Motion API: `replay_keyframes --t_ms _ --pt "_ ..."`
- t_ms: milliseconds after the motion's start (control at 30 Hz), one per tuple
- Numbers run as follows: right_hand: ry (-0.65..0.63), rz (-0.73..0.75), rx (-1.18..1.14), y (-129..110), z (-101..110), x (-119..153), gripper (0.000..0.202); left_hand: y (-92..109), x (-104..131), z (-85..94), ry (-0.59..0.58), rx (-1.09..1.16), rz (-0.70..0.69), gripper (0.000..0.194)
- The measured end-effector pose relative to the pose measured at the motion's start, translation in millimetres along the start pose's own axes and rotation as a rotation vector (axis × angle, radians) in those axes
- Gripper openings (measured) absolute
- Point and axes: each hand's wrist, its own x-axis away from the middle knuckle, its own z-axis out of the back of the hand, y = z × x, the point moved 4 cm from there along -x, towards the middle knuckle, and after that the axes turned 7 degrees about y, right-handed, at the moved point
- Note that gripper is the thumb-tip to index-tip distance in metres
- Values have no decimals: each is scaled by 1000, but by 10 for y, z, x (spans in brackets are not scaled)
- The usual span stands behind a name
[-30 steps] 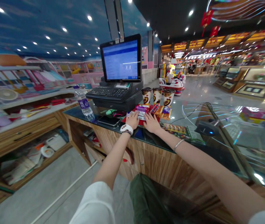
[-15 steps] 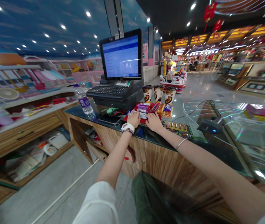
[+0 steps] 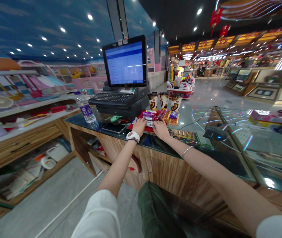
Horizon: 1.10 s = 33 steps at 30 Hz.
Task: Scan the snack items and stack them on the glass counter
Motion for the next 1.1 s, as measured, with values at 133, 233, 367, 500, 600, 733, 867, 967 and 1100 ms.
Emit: replay_keyframes --t_ms 133,233,367,500,600,733,867,967,1100 --pt "27 -7 -8 10 105 15 27 62 21 63 30 -8 -19 33" --pt "87 38 4 54 211 42 29 159 20 123 77 -4 -40 35" --pt "169 114 47 198 408 85 30 358 -47 220 167 38 -87 32" --pt "229 162 94 412 682 120 29 602 -181 327 231 62 -118 31" --pt "247 151 108 613 917 159 27 808 -289 407 268 80 -136 31" --pt "228 94 97 938 1206 264 30 1109 -431 469 301 140 -180 33" --pt "239 54 103 1281 1439 432 27 1442 -582 482 335 196 -241 32" --pt "258 33 110 1517 1579 565 25 1706 -685 479 347 231 -294 31" --pt "299 2 111 1775 1733 721 25 2021 -793 453 363 263 -345 32"
